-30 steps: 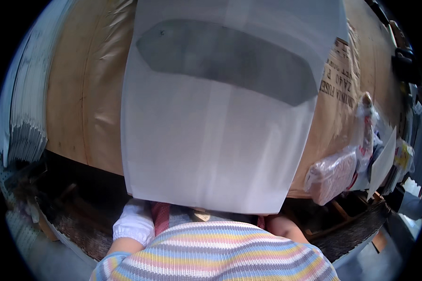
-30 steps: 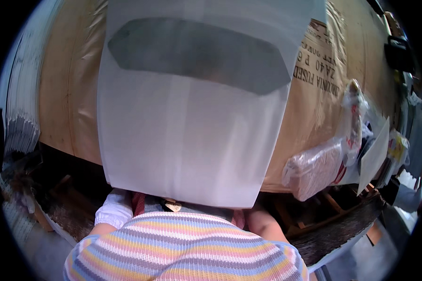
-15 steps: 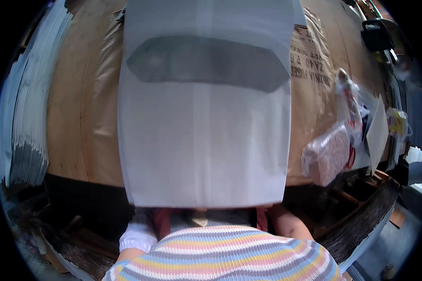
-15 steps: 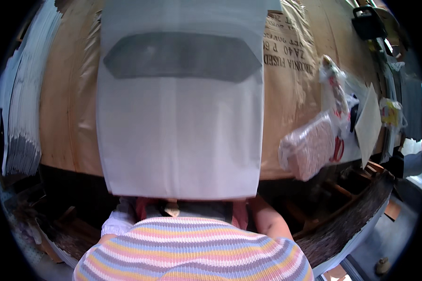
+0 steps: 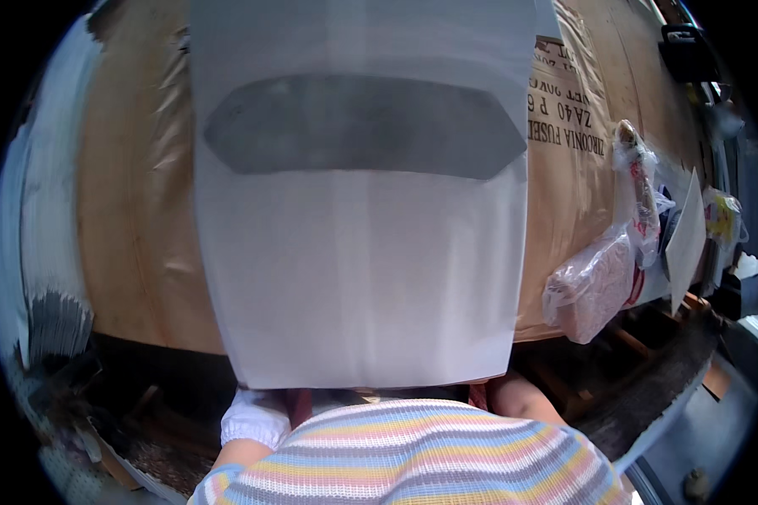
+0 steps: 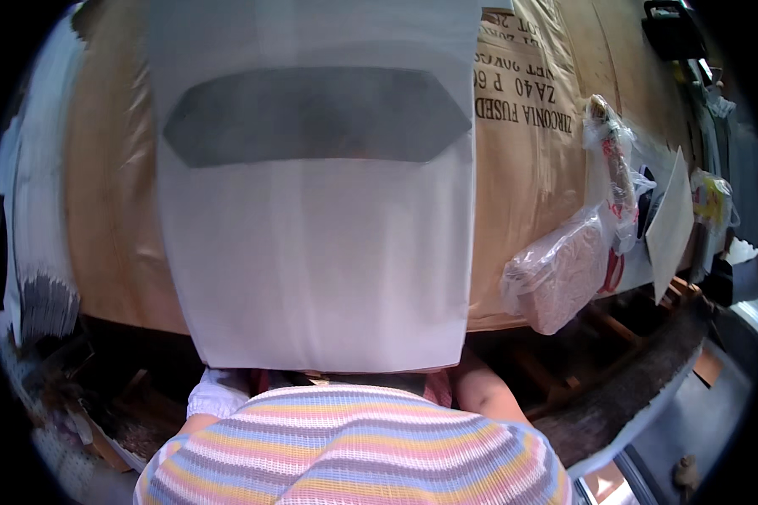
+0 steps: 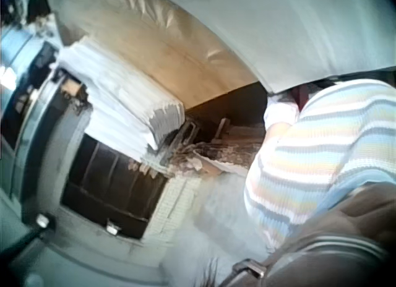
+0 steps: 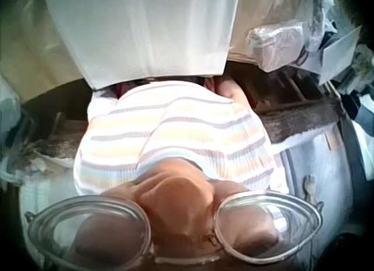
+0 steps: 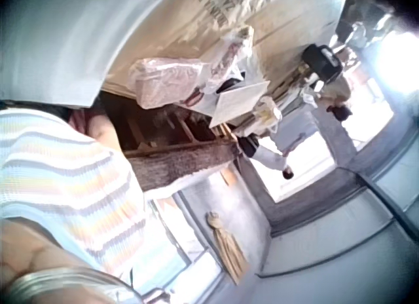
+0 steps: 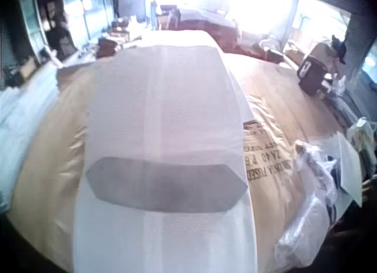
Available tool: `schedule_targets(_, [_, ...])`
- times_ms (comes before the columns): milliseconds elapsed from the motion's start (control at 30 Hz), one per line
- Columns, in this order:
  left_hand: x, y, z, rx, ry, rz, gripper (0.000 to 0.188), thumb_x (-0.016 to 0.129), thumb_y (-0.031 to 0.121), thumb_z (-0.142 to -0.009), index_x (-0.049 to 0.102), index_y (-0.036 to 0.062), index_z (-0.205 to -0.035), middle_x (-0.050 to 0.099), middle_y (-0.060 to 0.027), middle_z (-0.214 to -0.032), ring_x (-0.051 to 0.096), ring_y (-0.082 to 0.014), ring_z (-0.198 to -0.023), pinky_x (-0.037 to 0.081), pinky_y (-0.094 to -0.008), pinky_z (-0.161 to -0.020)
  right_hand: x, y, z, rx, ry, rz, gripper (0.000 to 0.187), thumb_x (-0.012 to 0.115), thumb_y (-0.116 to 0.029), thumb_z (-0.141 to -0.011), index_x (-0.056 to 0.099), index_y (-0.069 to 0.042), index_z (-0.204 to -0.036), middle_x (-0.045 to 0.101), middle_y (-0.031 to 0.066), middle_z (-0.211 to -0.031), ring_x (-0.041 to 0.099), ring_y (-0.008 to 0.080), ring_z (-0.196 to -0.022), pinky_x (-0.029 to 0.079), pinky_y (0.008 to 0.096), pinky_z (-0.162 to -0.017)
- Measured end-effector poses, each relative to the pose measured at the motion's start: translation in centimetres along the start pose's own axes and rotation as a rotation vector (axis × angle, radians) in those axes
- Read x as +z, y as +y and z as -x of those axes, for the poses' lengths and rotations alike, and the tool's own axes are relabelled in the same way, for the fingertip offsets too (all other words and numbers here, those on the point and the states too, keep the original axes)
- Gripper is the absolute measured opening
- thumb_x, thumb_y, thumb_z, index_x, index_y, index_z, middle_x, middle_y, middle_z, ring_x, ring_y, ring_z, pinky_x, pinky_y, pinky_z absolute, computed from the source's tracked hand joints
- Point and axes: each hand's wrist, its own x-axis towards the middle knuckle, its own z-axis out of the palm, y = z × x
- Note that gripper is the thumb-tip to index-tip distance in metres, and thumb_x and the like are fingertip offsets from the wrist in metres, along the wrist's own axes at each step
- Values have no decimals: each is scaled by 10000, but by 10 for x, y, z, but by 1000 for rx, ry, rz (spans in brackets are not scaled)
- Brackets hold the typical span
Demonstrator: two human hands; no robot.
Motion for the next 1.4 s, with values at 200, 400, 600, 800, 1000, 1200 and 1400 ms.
schedule_targets(200, [-58, -5, 12, -21, -146, -42, 293, 572, 292, -938, 766, 87, -1019, 742, -100, -944, 703, -213, -961, 553, -376, -824, -15, 9, 11, -144, -211, 102, 283, 600, -266, -910, 749, -27, -936, 771, 144, -856, 749, 286, -747, 586, 381, -673])
schedule_targets(400, [-215, -9, 28, 67, -459, -21, 301, 577, 305, -956, 772, 96, -1049, 759, -87, -936, 720, -210, -931, 550, -379, -828, -109, -47, 124, -22, -368, 334, 218, 613, -192, -887, 745, -21, -915, 732, 116, -742, 712, 210, -660, 554, 353, -599])
schedule_targets(600, [-245, 34, -3, 335, 284, 857, 598, 701, 372, -965, 540, 65, -1453, 662, -214, -1325, 635, -331, -1245, 498, -416, -1033, -169, -146, 196, -920, 768, -260, 280, 704, -143, -917, 686, 36, -1131, 717, 188, -981, 718, 308, -827, 573, 395, -739])
schedule_targets(800, [-194, 88, -79, 317, 447, 631, 641, 684, 231, -942, 462, 36, -1512, 603, -256, -1395, 592, -412, -1276, 464, -441, -1082, -175, -248, 124, -260, 811, 31, 676, 739, -581, -842, 621, -74, -1274, 664, 183, -1207, 686, 388, -1099, 572, 480, -911])
schedule_targets(1000, [-202, 90, -91, 255, 363, 684, 555, 635, 157, -962, 497, 48, -1489, 642, -238, -1337, 612, -400, -1247, 476, -444, -1062, -197, -227, 114, -401, 519, -119, 585, 681, -473, -917, 611, 11, -1237, 689, 281, -1164, 649, 444, -1121, 511, 486, -956])
schedule_targets(1200, [-216, 99, -72, 272, 390, 536, 553, 627, 177, -971, 491, 83, -1499, 619, -244, -1360, 602, -411, -1251, 470, -469, -1061, -179, -211, 106, -493, 688, -85, 441, 677, -419, -937, 625, -23, -1124, 702, 257, -1098, 676, 441, -1041, 534, 501, -901])
schedule_targets(1400, [-201, 95, -77, 359, 474, 528, 553, 617, 201, -998, 473, 105, -1524, 580, -233, -1424, 572, -397, -1292, 453, -462, -1101, -166, -170, 114, -1051, 1209, -73, 484, 812, -118, -749, 631, -5, -1183, 696, 202, -1088, 681, 404, -957, 548, 489, -846])
